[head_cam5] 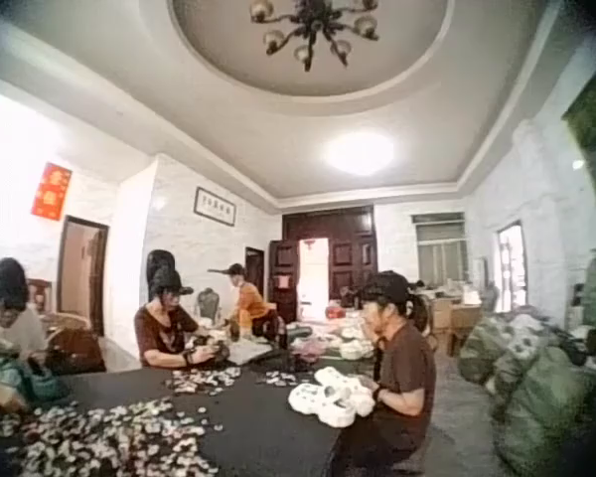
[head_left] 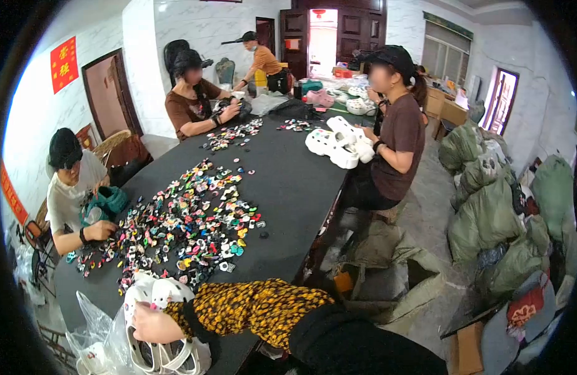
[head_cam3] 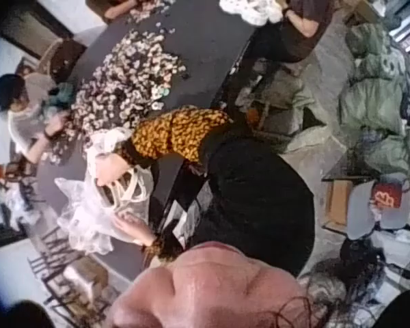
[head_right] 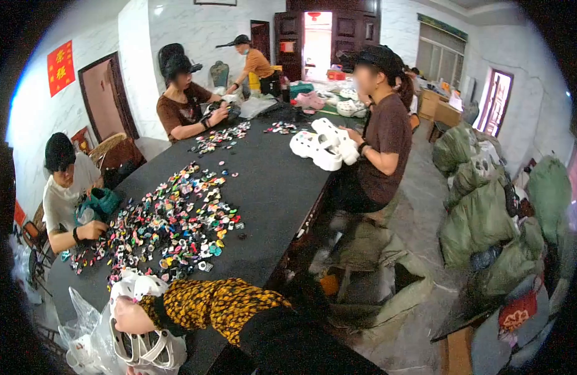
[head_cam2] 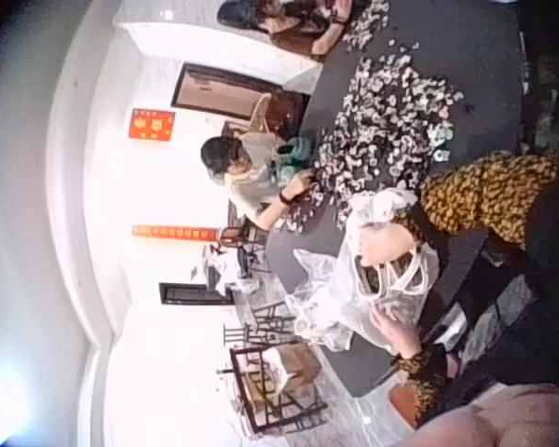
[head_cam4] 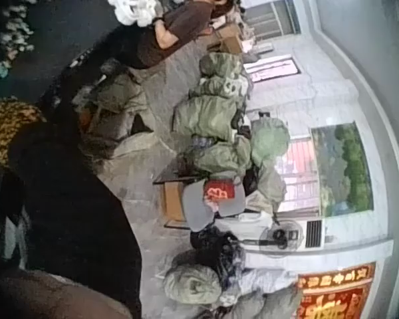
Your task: Apply decorative charms (Jibbitz) to foam clogs.
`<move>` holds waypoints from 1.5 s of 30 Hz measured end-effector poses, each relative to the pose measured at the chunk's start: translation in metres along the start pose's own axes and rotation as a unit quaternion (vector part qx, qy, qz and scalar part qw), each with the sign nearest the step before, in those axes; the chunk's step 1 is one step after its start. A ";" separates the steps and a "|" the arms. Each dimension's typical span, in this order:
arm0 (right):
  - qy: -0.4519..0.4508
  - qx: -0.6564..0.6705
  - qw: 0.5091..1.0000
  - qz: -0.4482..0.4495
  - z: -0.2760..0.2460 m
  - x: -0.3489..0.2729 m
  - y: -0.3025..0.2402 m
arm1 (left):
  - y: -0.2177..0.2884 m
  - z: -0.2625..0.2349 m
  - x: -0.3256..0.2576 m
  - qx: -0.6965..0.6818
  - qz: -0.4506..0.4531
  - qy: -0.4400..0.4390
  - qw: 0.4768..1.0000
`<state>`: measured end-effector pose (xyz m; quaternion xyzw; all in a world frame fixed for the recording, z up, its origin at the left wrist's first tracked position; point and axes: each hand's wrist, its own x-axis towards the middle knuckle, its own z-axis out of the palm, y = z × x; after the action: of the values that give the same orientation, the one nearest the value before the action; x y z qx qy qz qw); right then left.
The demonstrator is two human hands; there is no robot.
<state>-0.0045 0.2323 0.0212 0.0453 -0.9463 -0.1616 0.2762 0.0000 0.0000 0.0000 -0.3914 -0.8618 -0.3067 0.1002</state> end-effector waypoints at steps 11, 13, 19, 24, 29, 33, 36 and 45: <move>0.288 -0.069 0.955 0.024 -0.071 -0.039 0.071 | -0.068 0.051 -0.020 0.147 0.126 -0.032 0.981; -0.078 0.102 0.988 0.082 -0.083 -0.046 0.104 | -0.058 0.051 -0.020 0.127 0.147 -0.011 0.981; 0.037 0.136 0.988 0.066 -0.109 -0.133 0.206 | 0.002 0.028 -0.020 0.238 0.067 -0.014 0.969; -0.025 -0.021 0.989 0.147 -0.116 -0.212 0.284 | 0.010 0.028 -0.019 0.264 0.066 -0.020 0.962; -0.141 -0.178 0.920 0.320 -0.111 -0.295 0.383 | 0.018 0.025 -0.011 0.249 0.058 -0.062 0.965; -0.137 -0.171 0.836 0.503 -0.119 -0.330 0.406 | 0.035 0.021 -0.011 0.224 0.065 -0.052 0.971; -0.141 -0.004 0.808 0.572 -0.111 -0.357 0.404 | 0.050 0.023 -0.013 0.229 0.063 -0.033 0.971; 0.131 -0.001 0.844 0.519 -0.105 -0.383 0.321 | 0.096 0.036 -0.009 0.091 0.126 -0.028 0.987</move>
<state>0.3759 0.5726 0.0162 -0.4325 -0.7864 0.0119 0.4408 0.0794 0.0649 0.0115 -0.4946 -0.8323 -0.2012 0.1490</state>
